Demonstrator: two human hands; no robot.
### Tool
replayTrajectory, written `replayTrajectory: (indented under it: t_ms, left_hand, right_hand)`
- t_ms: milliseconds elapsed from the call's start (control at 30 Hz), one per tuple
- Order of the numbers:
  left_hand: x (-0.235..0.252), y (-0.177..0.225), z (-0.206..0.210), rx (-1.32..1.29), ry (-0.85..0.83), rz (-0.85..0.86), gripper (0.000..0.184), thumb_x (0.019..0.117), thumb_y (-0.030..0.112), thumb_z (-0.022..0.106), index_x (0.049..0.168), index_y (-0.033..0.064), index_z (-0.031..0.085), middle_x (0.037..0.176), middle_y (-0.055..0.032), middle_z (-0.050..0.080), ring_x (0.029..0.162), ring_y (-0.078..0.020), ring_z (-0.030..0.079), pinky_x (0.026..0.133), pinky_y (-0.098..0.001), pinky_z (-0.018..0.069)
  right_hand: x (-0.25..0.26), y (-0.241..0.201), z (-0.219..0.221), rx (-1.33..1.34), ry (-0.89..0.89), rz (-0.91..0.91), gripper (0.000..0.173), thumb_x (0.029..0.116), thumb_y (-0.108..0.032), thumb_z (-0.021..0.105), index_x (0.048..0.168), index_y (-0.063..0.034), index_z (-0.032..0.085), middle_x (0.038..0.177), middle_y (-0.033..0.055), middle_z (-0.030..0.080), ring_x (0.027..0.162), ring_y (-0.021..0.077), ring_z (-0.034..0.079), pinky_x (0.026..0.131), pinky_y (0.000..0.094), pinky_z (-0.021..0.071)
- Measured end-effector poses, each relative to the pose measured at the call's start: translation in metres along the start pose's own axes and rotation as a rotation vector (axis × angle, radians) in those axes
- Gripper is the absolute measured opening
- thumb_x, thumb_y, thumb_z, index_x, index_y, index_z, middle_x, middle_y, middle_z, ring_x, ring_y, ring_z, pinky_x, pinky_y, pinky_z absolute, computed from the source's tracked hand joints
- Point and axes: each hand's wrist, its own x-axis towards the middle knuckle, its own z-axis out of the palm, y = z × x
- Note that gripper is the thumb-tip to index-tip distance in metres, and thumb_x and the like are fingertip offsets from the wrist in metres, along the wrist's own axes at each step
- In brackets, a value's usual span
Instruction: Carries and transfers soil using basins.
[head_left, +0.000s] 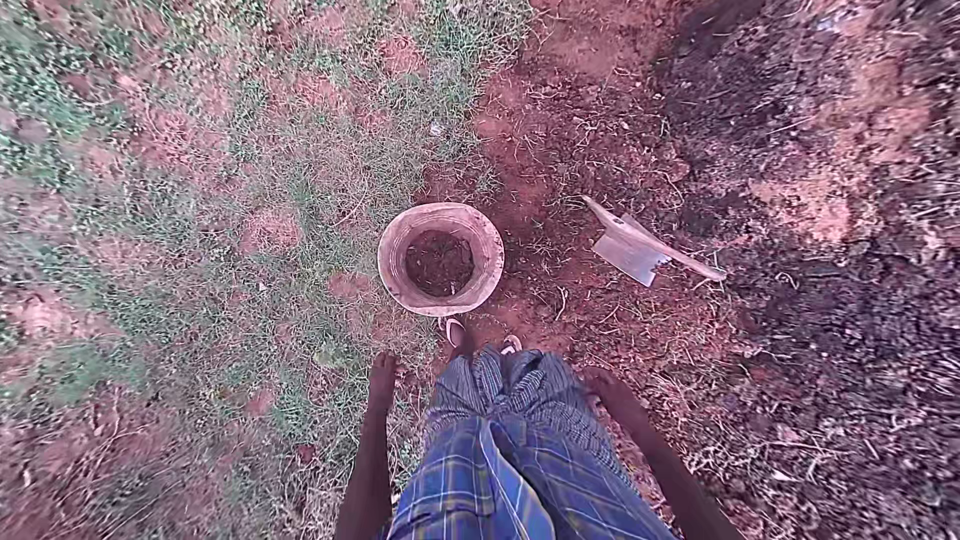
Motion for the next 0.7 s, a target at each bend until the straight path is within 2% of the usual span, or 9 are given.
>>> replayTrajectory:
  t_ms: [33, 133, 233, 267, 400, 500, 533, 633, 700]
  left_hand:
    - [0.003, 0.002, -0.003, -0.017, 0.012, -0.019, 0.041, 0.1124, 0.02, 0.035, 0.144, -0.0045, 0.044, 0.121, -0.0259, 0.061, 0.09, -0.0285, 0.066, 0.073, -0.0427, 0.0545]
    - [0.008, 0.002, -0.006, -0.04, 0.035, -0.062, 0.042, 0.1124, 0.021, 0.036, 0.146, -0.0025, 0.043, 0.126, -0.0269, 0.06, 0.093, -0.0297, 0.066, 0.074, -0.043, 0.0539]
    - [0.001, -0.01, -0.005, -0.014, 0.035, -0.107, 0.042, 0.1126, 0.022, 0.034, 0.145, -0.0032, 0.044, 0.125, -0.0272, 0.06, 0.093, -0.03, 0.067, 0.074, -0.043, 0.0549]
    - [-0.003, -0.016, -0.004, -0.009, 0.03, -0.125, 0.042, 0.1128, 0.022, 0.034, 0.144, -0.0038, 0.045, 0.125, -0.0271, 0.06, 0.093, -0.0305, 0.066, 0.075, -0.0437, 0.0548]
    - [-0.015, -0.044, -0.001, -0.022, 0.027, -0.184, 0.041, 0.1123, 0.021, 0.035, 0.142, -0.0046, 0.046, 0.121, -0.0267, 0.062, 0.092, -0.0311, 0.066, 0.076, -0.0456, 0.0544]
    - [-0.032, -0.045, 0.004, -0.017, 0.059, -0.219, 0.04, 0.1127, 0.021, 0.036, 0.142, -0.0041, 0.047, 0.12, -0.0273, 0.062, 0.092, -0.0319, 0.066, 0.078, -0.0467, 0.0544]
    - [-0.034, -0.046, 0.006, -0.027, 0.077, -0.229, 0.041, 0.1125, 0.021, 0.036, 0.143, -0.0038, 0.046, 0.119, -0.0271, 0.062, 0.091, -0.0316, 0.066, 0.077, -0.0464, 0.0542]
    - [-0.038, -0.054, 0.012, -0.051, 0.111, -0.241, 0.04, 0.1119, 0.021, 0.037, 0.142, -0.0035, 0.046, 0.118, -0.0273, 0.063, 0.089, -0.031, 0.065, 0.075, -0.0456, 0.0535]
    - [-0.034, -0.052, 0.017, -0.064, 0.117, -0.232, 0.041, 0.1123, 0.021, 0.037, 0.144, -0.0034, 0.045, 0.121, -0.0281, 0.061, 0.091, -0.0317, 0.065, 0.077, -0.046, 0.0534]
  right_hand:
    - [0.002, -0.012, -0.002, 0.009, 0.0, -0.012, 0.034, 0.1091, -0.011, 0.045, 0.138, 0.0031, 0.053, 0.107, 0.0199, 0.067, 0.082, 0.0208, 0.065, 0.072, 0.0382, 0.0536]
    - [0.013, -0.032, -0.01, -0.002, 0.004, 0.003, 0.035, 0.1091, -0.01, 0.043, 0.141, 0.0012, 0.052, 0.105, 0.0189, 0.068, 0.081, 0.0206, 0.066, 0.073, 0.0381, 0.054]
    - [0.021, -0.023, -0.012, -0.045, 0.034, 0.024, 0.029, 0.1097, -0.013, 0.045, 0.13, 0.0034, 0.059, 0.081, 0.0096, 0.064, 0.062, 0.0115, 0.058, 0.062, 0.0298, 0.051]
    - [0.025, -0.016, -0.012, -0.061, 0.028, 0.046, 0.029, 0.1098, -0.014, 0.046, 0.126, 0.0046, 0.06, 0.079, 0.0096, 0.061, 0.06, 0.0123, 0.055, 0.061, 0.031, 0.0494]
    - [0.037, 0.018, -0.002, -0.112, -0.054, 0.222, 0.032, 0.1104, -0.024, 0.048, 0.124, 0.0029, 0.061, 0.085, 0.0151, 0.06, 0.067, 0.0206, 0.056, 0.065, 0.039, 0.0506]
    - [0.039, 0.023, 0.01, -0.137, -0.113, 0.277, 0.032, 0.1104, -0.027, 0.048, 0.121, -0.0001, 0.062, 0.082, 0.0113, 0.057, 0.064, 0.0175, 0.051, 0.06, 0.036, 0.046]
    - [0.042, 0.022, 0.012, -0.13, -0.127, 0.246, 0.03, 0.1103, -0.023, 0.048, 0.122, 0.0004, 0.063, 0.086, 0.012, 0.059, 0.067, 0.0169, 0.052, 0.063, 0.0358, 0.0458]
    - [0.055, 0.01, 0.01, -0.173, -0.184, 0.144, 0.034, 0.111, -0.018, 0.045, 0.129, 0.0044, 0.062, 0.112, 0.0248, 0.066, 0.095, 0.0288, 0.064, 0.087, 0.0467, 0.0504]
    - [0.074, -0.005, 0.004, -0.219, -0.18, 0.133, 0.035, 0.1113, -0.02, 0.044, 0.134, 0.0002, 0.06, 0.107, 0.0237, 0.067, 0.087, 0.0293, 0.064, 0.081, 0.0478, 0.0515]
